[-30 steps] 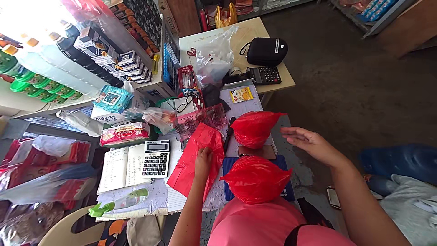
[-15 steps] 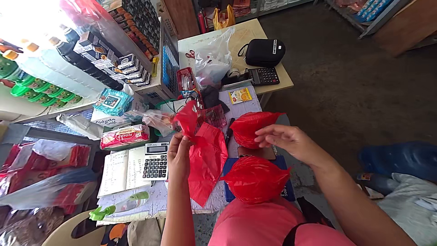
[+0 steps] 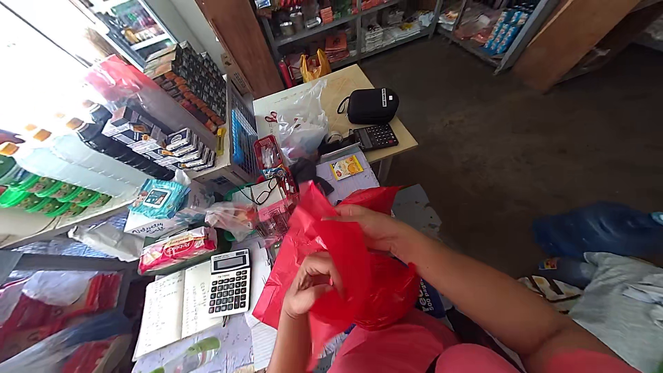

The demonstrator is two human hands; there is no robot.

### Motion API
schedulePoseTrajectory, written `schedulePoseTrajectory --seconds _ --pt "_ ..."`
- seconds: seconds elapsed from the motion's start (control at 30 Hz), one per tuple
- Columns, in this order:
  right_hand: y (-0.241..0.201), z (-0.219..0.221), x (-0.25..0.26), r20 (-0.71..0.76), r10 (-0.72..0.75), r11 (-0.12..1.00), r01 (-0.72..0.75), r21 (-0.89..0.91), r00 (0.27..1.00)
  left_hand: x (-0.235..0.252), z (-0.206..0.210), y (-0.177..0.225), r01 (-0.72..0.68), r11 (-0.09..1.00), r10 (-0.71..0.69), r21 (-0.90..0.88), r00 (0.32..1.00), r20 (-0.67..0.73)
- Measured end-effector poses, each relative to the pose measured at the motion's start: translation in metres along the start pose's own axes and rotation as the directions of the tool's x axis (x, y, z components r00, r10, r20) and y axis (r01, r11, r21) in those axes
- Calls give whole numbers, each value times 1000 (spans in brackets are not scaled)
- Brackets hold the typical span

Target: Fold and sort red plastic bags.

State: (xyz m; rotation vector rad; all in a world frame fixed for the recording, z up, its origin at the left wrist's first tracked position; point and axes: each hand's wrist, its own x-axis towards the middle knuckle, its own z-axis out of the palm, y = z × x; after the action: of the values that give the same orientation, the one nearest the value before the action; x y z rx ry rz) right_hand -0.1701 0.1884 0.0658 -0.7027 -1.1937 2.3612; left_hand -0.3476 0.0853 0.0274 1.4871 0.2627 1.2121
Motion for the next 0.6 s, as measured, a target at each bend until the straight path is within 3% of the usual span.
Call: schedulePoseTrajectory --seconds 0.03,0.1,0.17,0.23,0.3,0.43,0.6 --pt "-1 2 2 -48 -84 996 83 -28 995 2 -2 -3 -9 1000 9 -1 999 54" --pt "-3 -2 4 -142 -281 951 255 -175 949 -4 -12 -6 5 1000 -5 25 1000 11" --pt "-6 -13 4 -153 -462 839 375 -394 874 -18 -28 -5 34 979 6 199 980 -197" --pt "-10 -23 1 -130 -557 748 426 -509 820 -26 -48 -4 143 887 87 438 882 -463" --pt "-11 -30 -2 -120 -611 664 424 -616 782 -19 -65 3 260 765 158 589 811 -564" --pt "-4 -29 -1 -169 -642 633 393 -667 748 26 -55 25 329 694 115 641 828 -549" --pt "6 -25 -2 -175 -659 628 408 -662 732 73 -33 18 353 560 141 750 851 -506"
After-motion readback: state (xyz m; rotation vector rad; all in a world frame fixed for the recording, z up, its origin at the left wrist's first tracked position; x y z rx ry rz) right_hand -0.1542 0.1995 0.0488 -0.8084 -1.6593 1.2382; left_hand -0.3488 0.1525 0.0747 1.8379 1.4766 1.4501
